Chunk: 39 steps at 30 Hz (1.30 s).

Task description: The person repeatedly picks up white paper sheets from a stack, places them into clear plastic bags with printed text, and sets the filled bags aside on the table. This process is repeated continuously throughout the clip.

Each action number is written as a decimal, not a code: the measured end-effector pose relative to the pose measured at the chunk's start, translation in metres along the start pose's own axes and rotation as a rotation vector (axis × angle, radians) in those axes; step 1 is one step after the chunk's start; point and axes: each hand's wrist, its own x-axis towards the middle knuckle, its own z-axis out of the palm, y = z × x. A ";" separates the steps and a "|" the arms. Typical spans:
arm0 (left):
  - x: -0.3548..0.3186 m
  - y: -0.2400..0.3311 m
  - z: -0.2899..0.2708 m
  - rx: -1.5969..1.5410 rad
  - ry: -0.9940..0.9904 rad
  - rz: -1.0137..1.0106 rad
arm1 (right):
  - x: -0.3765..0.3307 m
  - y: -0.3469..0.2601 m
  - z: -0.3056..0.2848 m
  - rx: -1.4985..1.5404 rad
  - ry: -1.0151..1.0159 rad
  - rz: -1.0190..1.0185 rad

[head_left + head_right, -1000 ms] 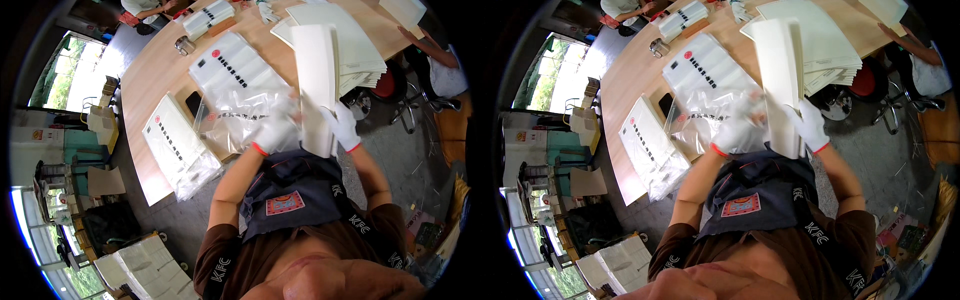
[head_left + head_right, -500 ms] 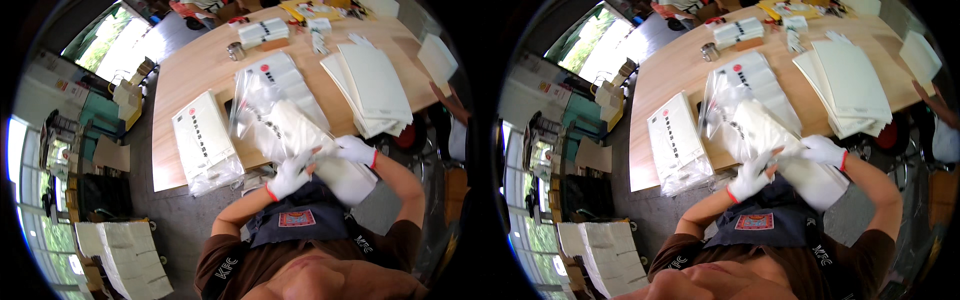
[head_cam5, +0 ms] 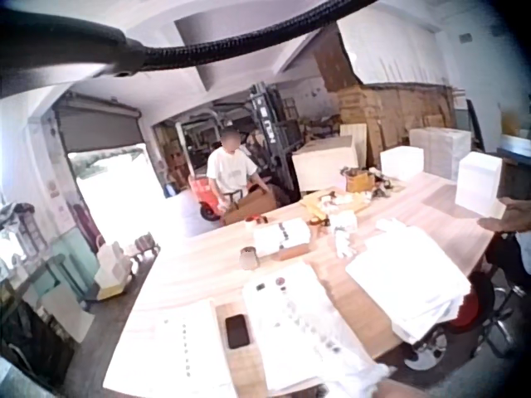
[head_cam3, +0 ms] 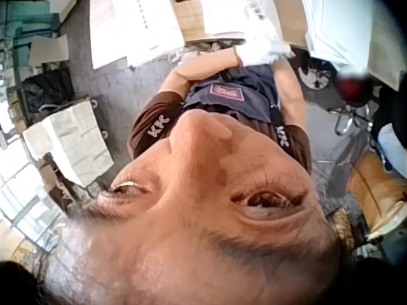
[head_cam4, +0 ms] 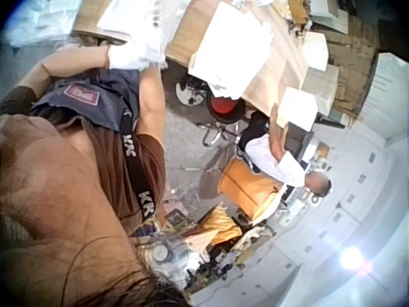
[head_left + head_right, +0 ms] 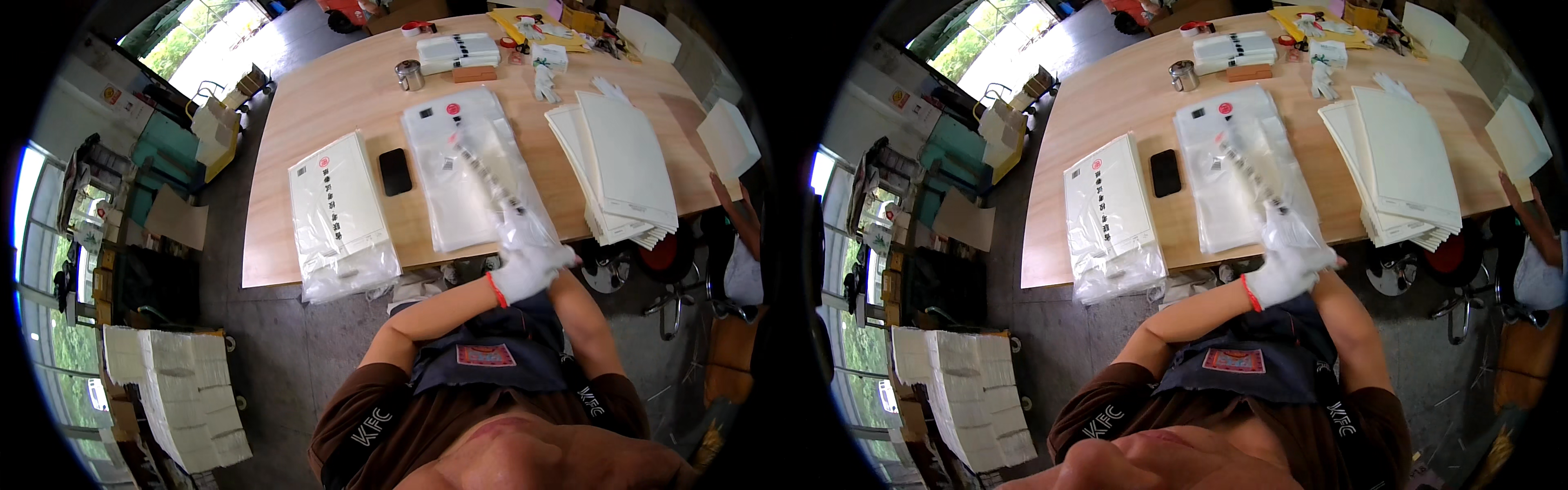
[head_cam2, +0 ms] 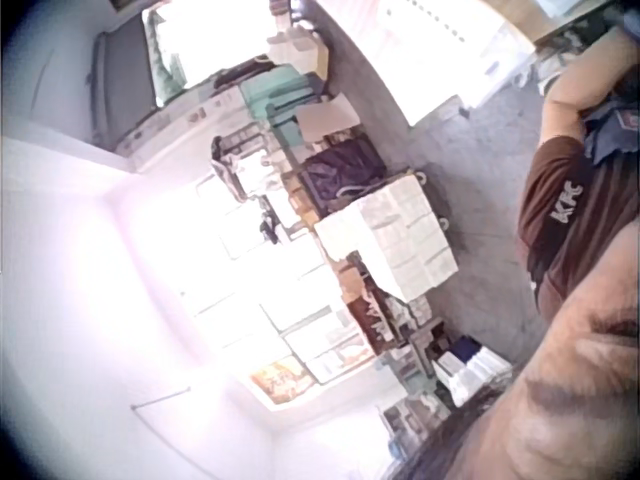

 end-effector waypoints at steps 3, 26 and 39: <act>-0.015 -0.035 -0.027 0.043 0.217 -0.058 | -0.007 -0.007 -0.056 0.579 -0.565 0.316; -0.236 0.035 -0.030 0.249 0.452 -0.644 | -0.119 -0.010 -0.217 0.463 -1.022 0.313; -0.247 -0.026 -0.034 0.272 0.194 -0.550 | -0.115 -0.006 -0.172 0.633 -1.015 0.384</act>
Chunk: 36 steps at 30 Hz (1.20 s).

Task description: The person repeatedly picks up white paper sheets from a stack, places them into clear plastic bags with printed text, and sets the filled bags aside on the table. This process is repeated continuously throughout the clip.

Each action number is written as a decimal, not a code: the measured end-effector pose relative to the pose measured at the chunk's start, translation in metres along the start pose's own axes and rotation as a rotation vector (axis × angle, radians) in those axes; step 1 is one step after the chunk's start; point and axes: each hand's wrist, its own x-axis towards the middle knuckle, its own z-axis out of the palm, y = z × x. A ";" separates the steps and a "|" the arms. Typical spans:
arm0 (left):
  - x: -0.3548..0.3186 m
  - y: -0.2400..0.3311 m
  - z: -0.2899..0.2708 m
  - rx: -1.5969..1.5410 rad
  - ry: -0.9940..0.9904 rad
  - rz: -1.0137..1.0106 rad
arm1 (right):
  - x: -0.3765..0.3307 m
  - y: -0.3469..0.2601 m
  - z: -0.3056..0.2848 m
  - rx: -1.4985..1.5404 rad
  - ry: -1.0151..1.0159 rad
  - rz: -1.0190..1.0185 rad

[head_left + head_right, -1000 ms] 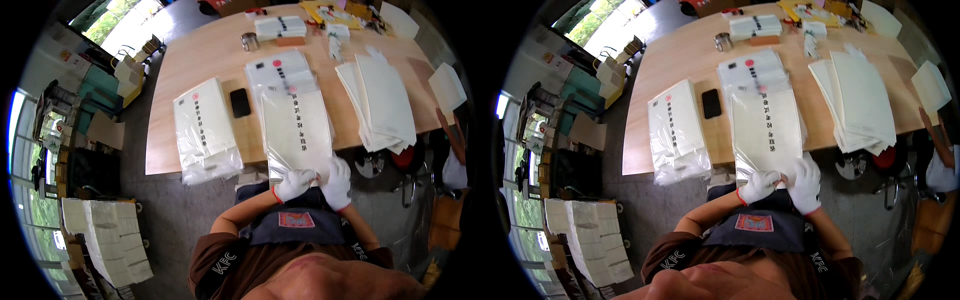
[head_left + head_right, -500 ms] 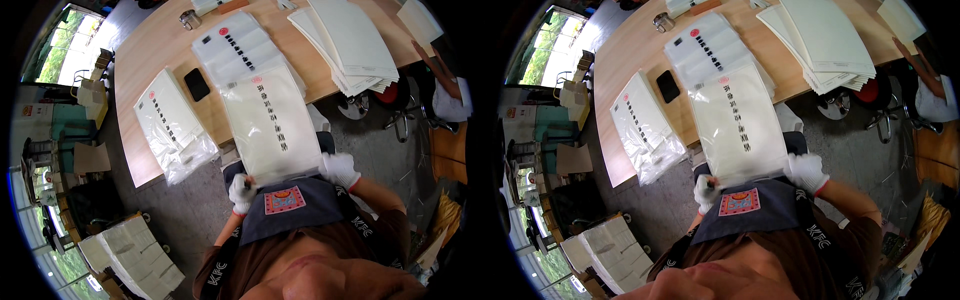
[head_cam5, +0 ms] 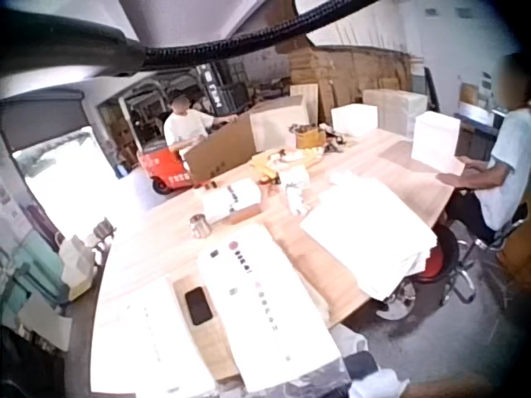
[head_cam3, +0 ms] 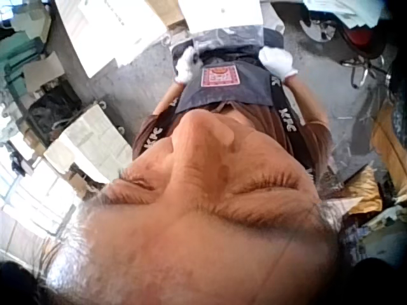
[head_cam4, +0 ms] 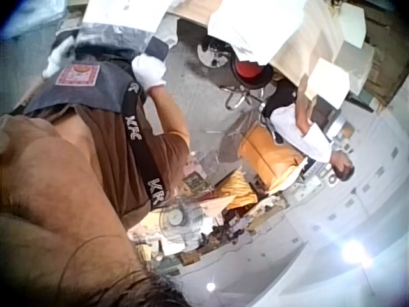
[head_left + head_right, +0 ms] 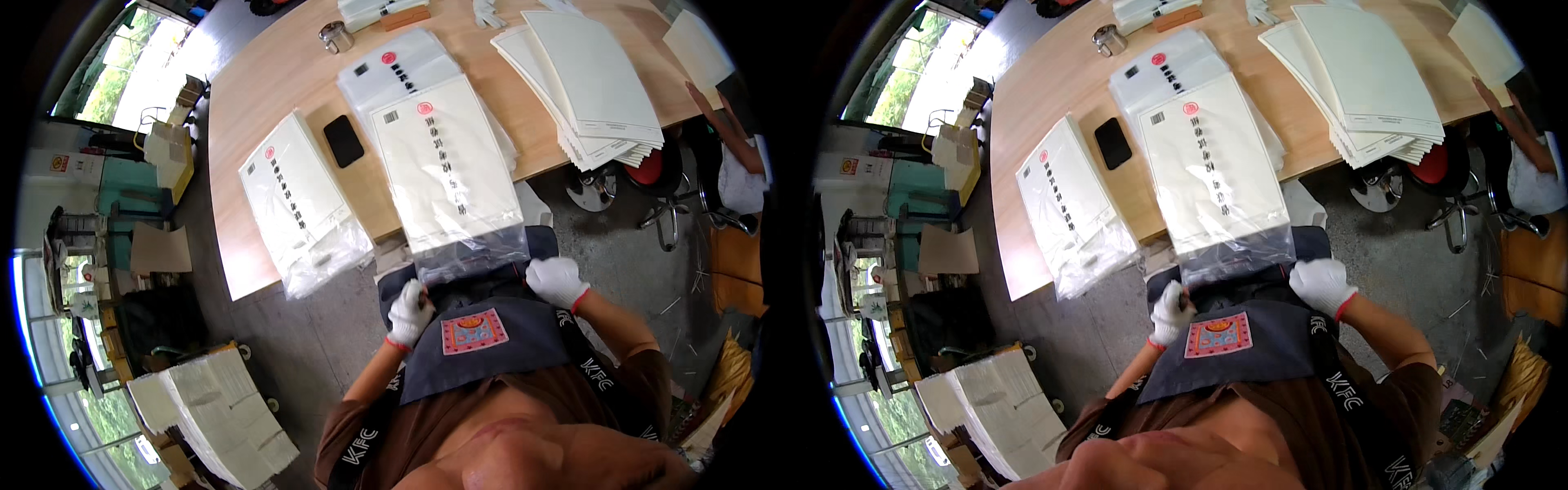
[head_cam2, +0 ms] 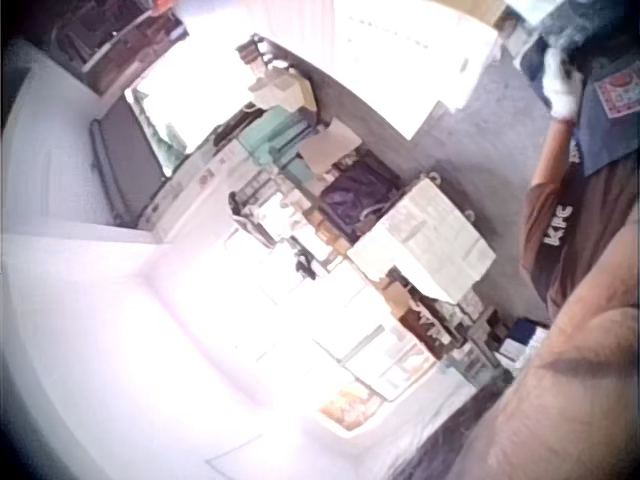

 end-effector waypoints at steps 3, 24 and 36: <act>-0.003 -0.021 -0.004 -0.187 0.124 -0.071 | 0.016 0.010 -0.016 0.637 0.092 0.116; 0.086 -0.091 -0.234 -0.316 0.578 -0.466 | 0.309 -0.190 0.038 1.034 -0.314 -0.161; 0.107 -0.142 -0.185 0.992 0.370 -0.455 | 0.193 -0.165 0.079 1.496 -0.945 -0.043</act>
